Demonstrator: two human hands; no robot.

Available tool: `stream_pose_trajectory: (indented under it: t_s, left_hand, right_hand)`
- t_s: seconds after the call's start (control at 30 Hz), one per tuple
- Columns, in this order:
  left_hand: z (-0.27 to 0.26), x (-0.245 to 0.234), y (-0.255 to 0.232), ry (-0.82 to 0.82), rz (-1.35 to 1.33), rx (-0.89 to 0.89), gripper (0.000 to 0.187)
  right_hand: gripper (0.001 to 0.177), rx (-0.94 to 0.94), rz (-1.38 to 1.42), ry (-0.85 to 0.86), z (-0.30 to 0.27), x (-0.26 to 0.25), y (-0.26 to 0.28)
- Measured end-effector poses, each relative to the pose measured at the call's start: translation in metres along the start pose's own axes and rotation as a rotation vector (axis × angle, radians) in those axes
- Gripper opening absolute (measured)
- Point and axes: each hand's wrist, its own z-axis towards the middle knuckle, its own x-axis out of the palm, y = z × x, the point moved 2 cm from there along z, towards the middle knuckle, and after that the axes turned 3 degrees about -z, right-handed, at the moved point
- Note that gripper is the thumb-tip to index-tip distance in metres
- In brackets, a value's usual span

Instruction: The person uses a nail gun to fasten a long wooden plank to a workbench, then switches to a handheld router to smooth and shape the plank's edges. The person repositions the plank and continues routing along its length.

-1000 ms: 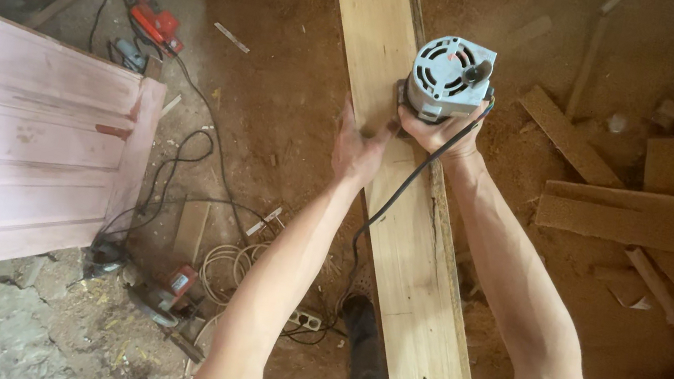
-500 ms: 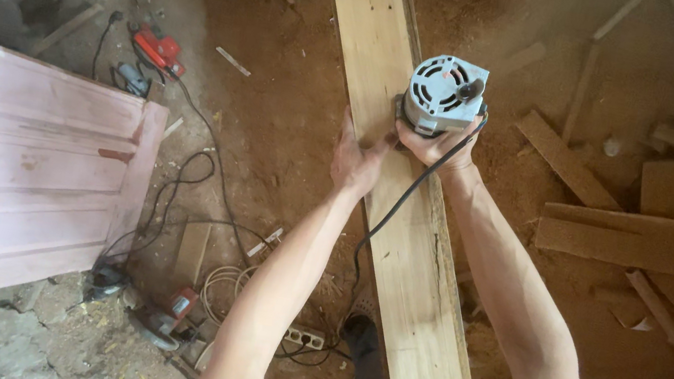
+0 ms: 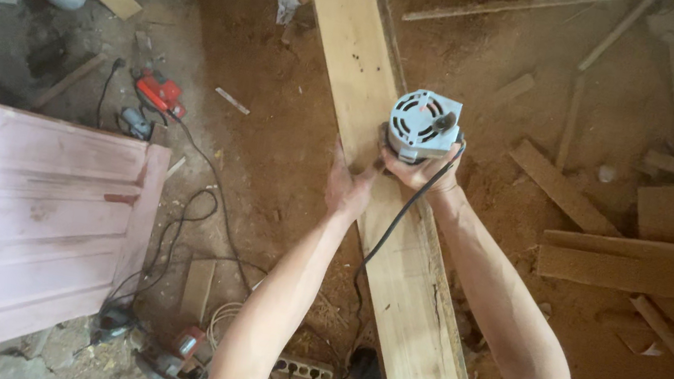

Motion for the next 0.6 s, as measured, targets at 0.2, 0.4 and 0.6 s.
stream_pose_trajectory:
  t_s: [0.2,0.4,0.6]
  left_hand:
    - [0.014,0.001,0.003,-0.008,-0.084,0.082,0.097]
    - [0.028,0.001,0.004,-0.026,-0.067,0.081,0.098]
    - [0.039,-0.002,-0.011,-0.037,-0.064,0.088,0.092]
  right_hand:
    - [0.035,-0.134,-0.149,-0.098,0.016,-0.007,0.026]
    - [0.039,-0.068,-0.032,-0.143,0.03,-0.008,0.041]
    - [0.043,-0.011,0.056,-0.13,0.043,-0.003,0.036]
